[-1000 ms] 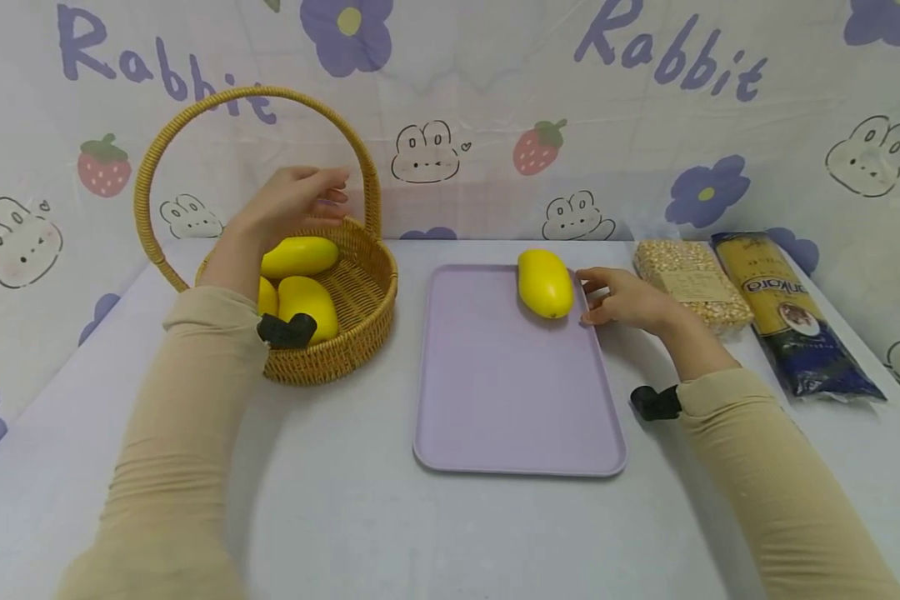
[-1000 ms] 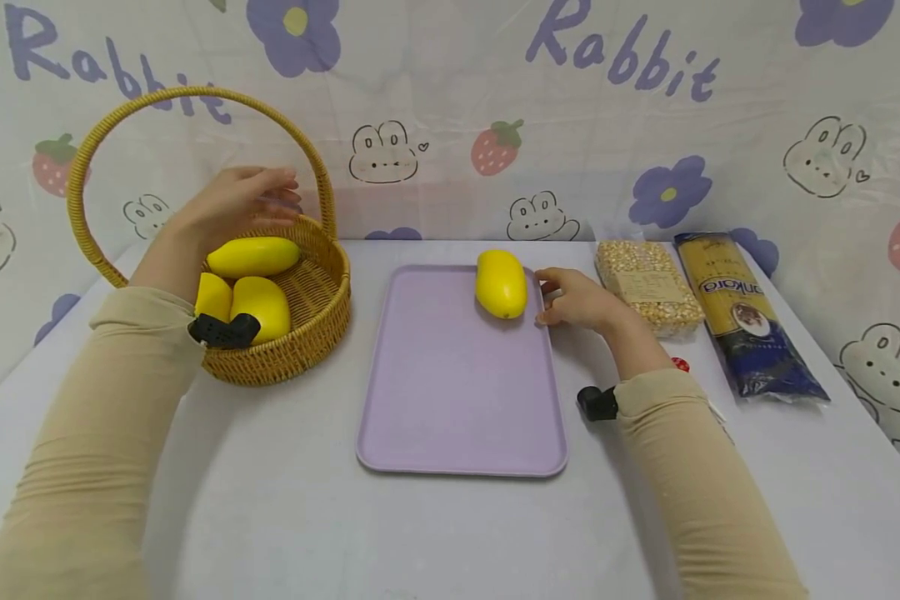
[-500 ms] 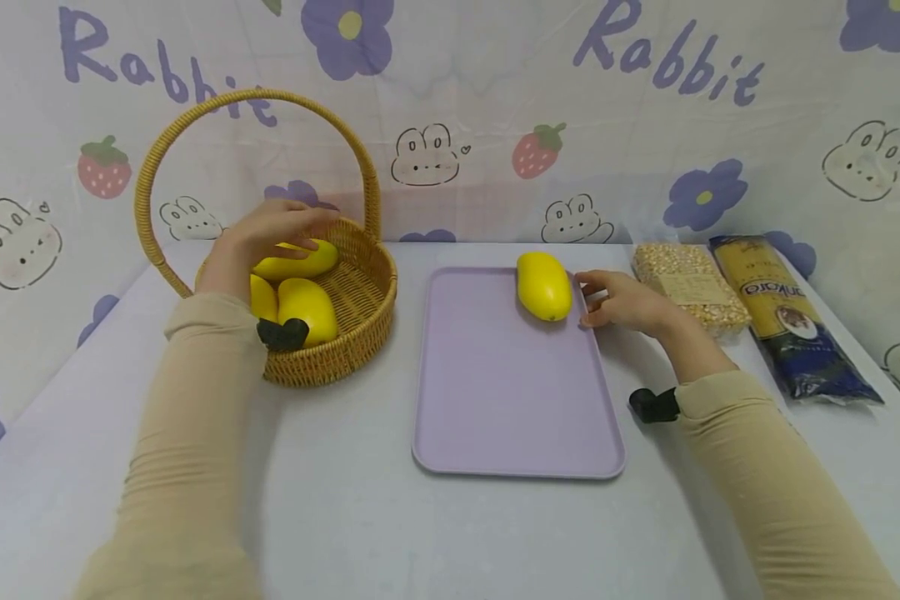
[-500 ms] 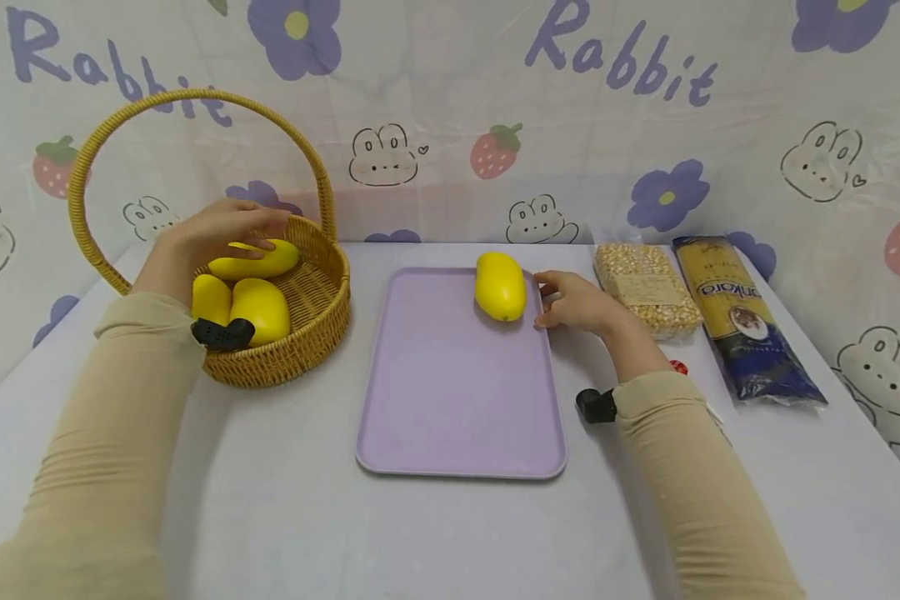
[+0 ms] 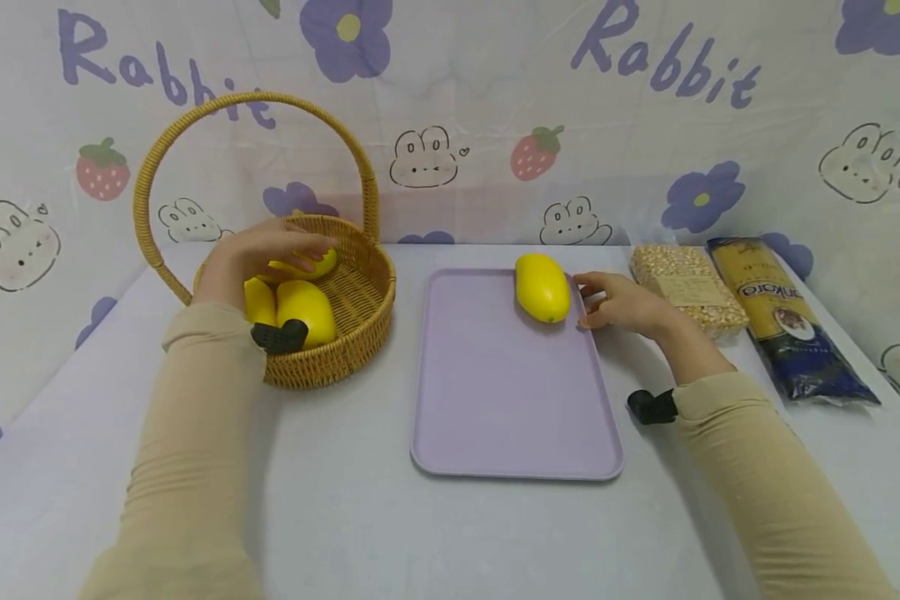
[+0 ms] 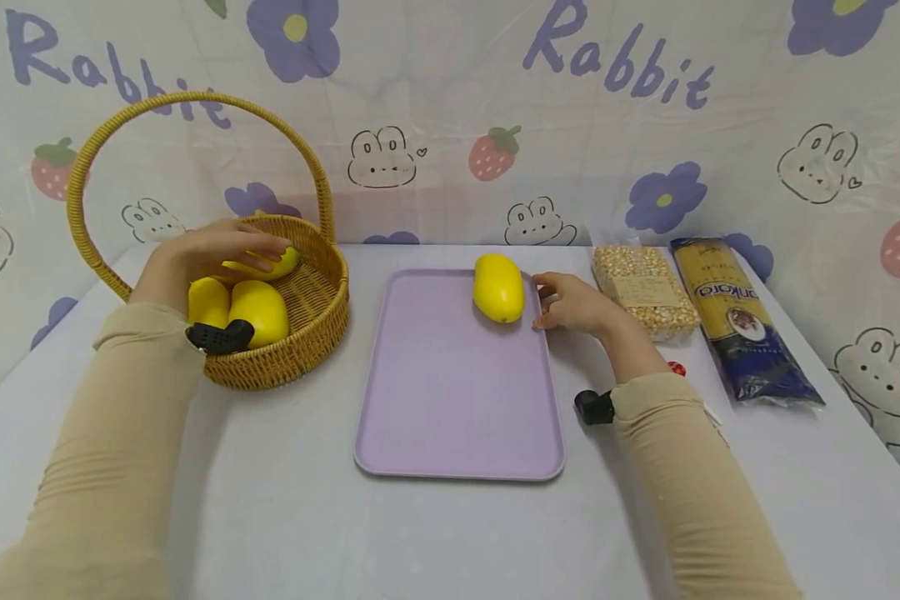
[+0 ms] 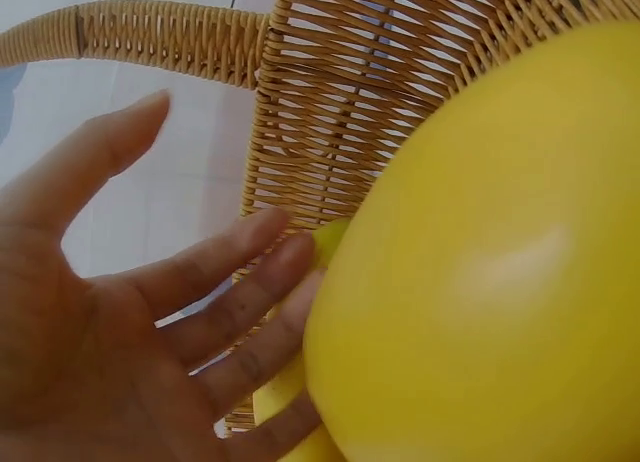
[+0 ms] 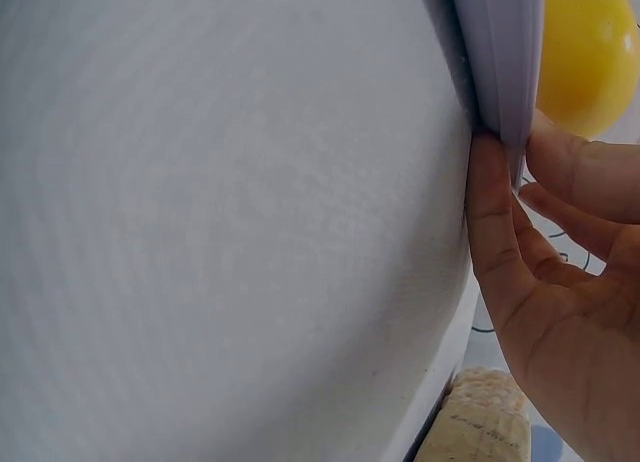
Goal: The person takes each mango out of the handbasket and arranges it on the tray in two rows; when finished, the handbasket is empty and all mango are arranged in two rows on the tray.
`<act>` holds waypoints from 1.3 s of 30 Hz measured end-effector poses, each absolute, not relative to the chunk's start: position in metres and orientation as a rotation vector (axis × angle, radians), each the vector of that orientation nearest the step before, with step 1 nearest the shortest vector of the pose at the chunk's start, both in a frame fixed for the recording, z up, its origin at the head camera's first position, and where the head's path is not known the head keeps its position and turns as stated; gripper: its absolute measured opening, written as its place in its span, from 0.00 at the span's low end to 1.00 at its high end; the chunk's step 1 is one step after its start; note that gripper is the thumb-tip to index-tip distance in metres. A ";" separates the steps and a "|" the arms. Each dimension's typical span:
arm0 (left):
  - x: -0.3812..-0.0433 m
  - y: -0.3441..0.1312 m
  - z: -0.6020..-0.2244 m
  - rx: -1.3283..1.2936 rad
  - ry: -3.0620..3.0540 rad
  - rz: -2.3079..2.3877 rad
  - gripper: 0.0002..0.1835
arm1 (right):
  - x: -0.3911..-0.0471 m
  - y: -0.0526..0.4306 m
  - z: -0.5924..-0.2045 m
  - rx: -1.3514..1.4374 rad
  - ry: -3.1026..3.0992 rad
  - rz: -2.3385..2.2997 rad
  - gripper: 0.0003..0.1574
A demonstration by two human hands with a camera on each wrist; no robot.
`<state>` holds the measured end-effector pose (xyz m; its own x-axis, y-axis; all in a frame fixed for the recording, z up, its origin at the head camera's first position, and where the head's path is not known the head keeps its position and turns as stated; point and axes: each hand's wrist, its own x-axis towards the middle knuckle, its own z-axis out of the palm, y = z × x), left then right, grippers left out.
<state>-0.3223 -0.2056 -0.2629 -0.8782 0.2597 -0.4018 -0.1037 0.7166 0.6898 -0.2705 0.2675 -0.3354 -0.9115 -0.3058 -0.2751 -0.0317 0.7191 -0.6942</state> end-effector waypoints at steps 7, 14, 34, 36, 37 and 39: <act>-0.321 -0.205 -0.265 0.199 2.333 0.904 0.37 | -0.271 0.268 -0.336 -0.262 2.551 -1.025 0.50; -0.323 -0.202 -0.271 0.224 2.175 0.871 0.42 | -0.272 0.267 -0.339 -0.253 2.557 -1.020 0.49; -0.323 -0.198 -0.274 0.174 2.118 0.862 0.45 | -0.271 0.268 -0.336 -0.260 2.551 -1.036 0.50; -0.323 -0.198 -0.274 0.168 2.112 0.845 0.45 | -0.271 0.268 -0.336 -0.261 2.554 -1.031 0.50; -0.323 -0.198 -0.274 0.166 2.109 0.839 0.45 | -0.271 0.267 -0.336 -0.261 2.556 -1.029 0.50; -0.323 -0.198 -0.274 0.164 2.106 0.824 0.45 | -0.271 0.267 -0.336 -0.261 2.558 -1.026 0.50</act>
<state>-0.3229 -0.1984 -0.2742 -0.6331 0.3893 -0.6690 -0.1682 0.7745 0.6098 -0.2715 0.2673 -0.3363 -0.9139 -0.3036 -0.2695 -0.0334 0.7178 -0.6955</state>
